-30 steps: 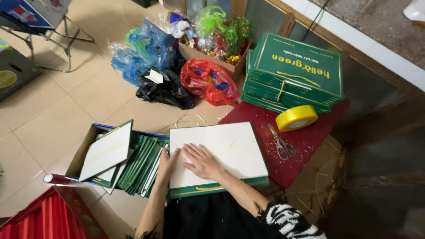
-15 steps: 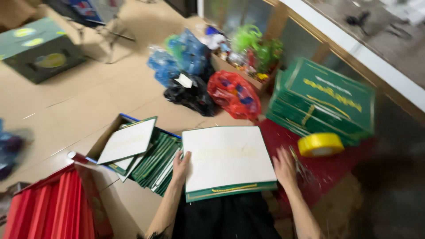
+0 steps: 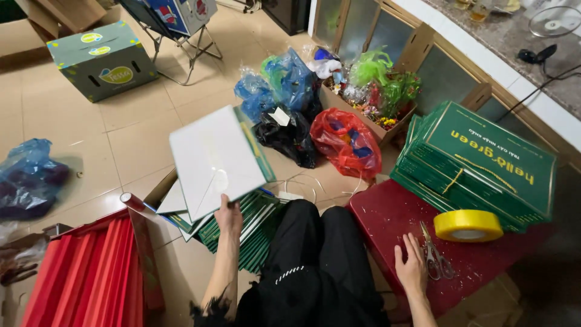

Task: Assembling paper gift bags by folding them, applying adhesive tape, and attaching string handles.

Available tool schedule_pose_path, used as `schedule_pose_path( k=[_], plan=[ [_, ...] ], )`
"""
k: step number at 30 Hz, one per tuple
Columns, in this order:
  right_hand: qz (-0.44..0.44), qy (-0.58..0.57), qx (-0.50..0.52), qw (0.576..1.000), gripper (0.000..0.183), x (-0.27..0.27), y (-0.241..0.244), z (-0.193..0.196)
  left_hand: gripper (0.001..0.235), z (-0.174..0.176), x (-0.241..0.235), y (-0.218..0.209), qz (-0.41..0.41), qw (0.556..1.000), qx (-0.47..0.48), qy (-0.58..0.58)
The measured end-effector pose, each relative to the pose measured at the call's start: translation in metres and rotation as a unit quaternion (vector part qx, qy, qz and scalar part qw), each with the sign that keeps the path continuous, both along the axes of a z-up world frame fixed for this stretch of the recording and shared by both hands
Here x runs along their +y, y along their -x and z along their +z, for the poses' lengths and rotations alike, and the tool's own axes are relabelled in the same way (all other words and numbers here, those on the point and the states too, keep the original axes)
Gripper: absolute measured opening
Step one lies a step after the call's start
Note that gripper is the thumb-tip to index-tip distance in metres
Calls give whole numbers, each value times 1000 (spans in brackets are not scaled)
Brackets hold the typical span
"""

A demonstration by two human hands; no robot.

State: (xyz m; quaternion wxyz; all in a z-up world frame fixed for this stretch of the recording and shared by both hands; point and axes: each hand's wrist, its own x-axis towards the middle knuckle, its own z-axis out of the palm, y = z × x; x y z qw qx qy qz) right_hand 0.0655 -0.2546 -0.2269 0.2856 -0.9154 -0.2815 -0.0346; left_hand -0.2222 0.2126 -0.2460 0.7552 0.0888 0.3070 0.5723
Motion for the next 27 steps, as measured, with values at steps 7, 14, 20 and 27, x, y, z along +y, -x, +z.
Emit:
schedule_pose_path(
  k=[7,14,20,27],
  plan=[
    [-2,11,-12,1000,52,4,-4,-5,37,-138,28,-8,-197,964,90,154],
    [5,-93,-41,995,41,7,-3,16,38,-78,-30,-38,-317,935,150,-44],
    [-15,-143,-123,982,26,30,-86,68,39,-4,-88,-122,-370,841,282,-278],
    [9,-1,-221,975,38,70,-190,172,27,29,-129,-149,-419,640,497,-409]
  ],
)
